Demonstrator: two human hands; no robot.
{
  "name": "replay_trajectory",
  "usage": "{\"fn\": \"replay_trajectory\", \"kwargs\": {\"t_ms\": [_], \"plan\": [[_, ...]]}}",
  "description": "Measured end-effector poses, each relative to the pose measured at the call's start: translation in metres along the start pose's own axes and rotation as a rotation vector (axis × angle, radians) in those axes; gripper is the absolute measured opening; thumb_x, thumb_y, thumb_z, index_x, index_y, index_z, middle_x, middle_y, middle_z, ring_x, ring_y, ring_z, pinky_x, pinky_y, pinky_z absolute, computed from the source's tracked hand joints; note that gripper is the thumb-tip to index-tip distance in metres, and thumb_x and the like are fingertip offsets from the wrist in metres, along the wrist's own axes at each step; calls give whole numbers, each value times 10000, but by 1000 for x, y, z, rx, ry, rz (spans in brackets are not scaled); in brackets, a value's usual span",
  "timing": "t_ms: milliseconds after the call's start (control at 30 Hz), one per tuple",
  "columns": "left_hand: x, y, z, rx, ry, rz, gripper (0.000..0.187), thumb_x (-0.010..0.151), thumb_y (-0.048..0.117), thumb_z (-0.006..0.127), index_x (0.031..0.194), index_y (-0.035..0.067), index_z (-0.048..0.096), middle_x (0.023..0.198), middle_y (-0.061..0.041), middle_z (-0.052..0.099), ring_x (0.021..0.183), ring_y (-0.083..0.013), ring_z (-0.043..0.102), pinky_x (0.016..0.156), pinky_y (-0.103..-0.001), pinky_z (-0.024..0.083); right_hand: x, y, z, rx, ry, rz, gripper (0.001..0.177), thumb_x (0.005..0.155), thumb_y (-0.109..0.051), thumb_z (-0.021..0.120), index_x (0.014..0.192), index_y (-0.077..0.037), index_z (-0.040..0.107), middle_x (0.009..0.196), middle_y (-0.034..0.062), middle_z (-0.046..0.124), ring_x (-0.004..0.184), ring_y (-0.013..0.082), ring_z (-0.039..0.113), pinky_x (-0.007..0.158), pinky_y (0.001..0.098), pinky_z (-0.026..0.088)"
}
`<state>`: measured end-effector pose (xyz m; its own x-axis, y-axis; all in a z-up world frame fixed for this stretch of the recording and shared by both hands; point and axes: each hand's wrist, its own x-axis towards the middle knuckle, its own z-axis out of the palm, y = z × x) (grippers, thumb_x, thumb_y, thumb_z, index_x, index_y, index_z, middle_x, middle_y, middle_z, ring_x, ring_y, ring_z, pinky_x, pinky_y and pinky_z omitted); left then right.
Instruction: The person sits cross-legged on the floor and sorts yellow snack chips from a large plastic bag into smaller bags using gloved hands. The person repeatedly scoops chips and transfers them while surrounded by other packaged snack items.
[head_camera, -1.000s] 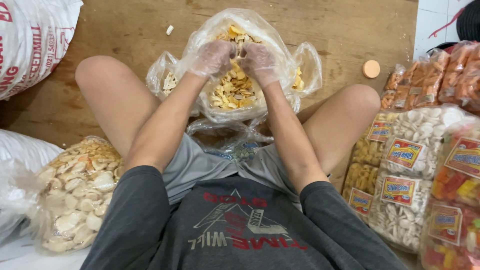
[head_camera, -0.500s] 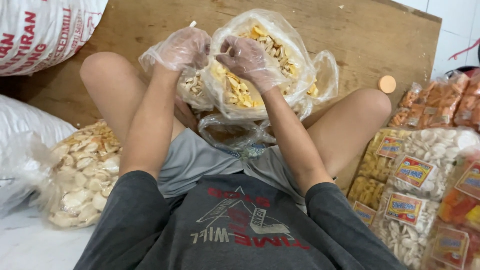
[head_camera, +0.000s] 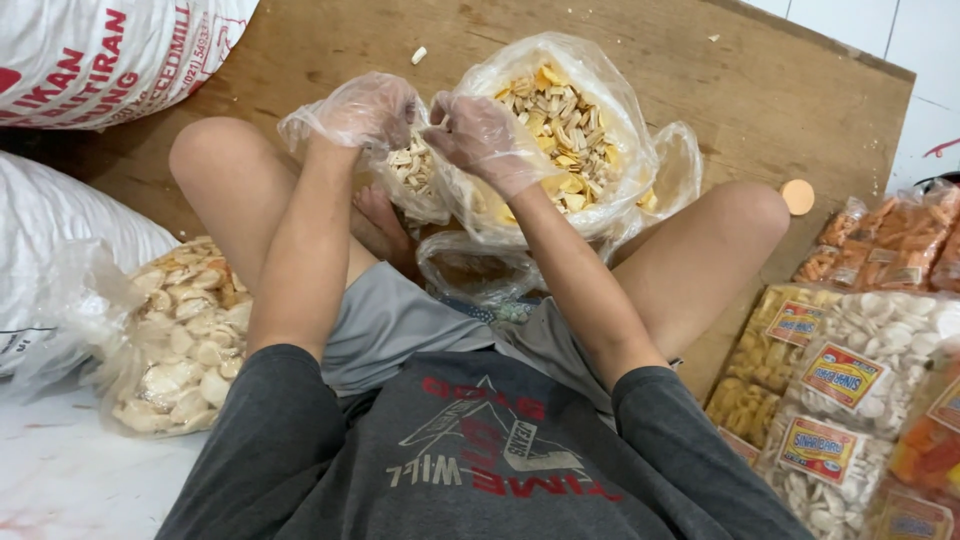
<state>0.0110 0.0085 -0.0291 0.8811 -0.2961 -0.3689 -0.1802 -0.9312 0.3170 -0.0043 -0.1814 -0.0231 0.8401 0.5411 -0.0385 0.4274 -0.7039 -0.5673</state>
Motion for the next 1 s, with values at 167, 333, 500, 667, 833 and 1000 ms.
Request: {"fn": "replay_trajectory", "kwargs": {"t_ms": [167,333,500,667,833,1000], "plan": [[-8,8,-7,-67,-38,-66,197,718,55,759,905,109,727,957,-119,722,874,-312,685,789,-428,546,2,-7,5,105,-114,20,155,960,-283,639,933,-131,634,776,22,687,644,142,610,539,248,485],[-14,15,-15,-69,-102,-135,188,776,162,809,917,81,713,932,-124,708,865,-309,677,747,-434,553,2,-11,2,150,-155,44,196,925,-222,684,1066,-94,637,922,77,757,754,184,716,605,273,585],[18,-27,24,-153,-23,-102,109,799,130,719,860,74,649,882,-104,655,804,-268,619,720,-376,507,0,-6,-5,156,-154,20,209,936,-142,636,1139,-96,623,958,72,785,800,192,749,620,293,601],[26,-16,22,-66,68,31,110,724,49,697,792,104,631,823,-64,637,757,-245,604,657,-361,488,4,9,-11,166,-44,73,94,930,-137,630,1019,-140,662,949,63,771,818,171,748,688,251,625],[59,-15,43,-244,121,157,122,775,99,733,765,103,611,739,-23,602,666,-191,577,614,-321,484,-5,19,-44,139,-6,194,138,950,-190,605,1050,-122,672,988,74,776,834,157,753,661,224,615],[75,29,42,-585,172,259,210,822,-17,673,726,135,565,718,66,549,607,-60,559,561,-150,498,-10,57,-54,137,103,238,42,933,-138,623,945,-139,662,887,30,760,758,137,719,621,232,580]]}}
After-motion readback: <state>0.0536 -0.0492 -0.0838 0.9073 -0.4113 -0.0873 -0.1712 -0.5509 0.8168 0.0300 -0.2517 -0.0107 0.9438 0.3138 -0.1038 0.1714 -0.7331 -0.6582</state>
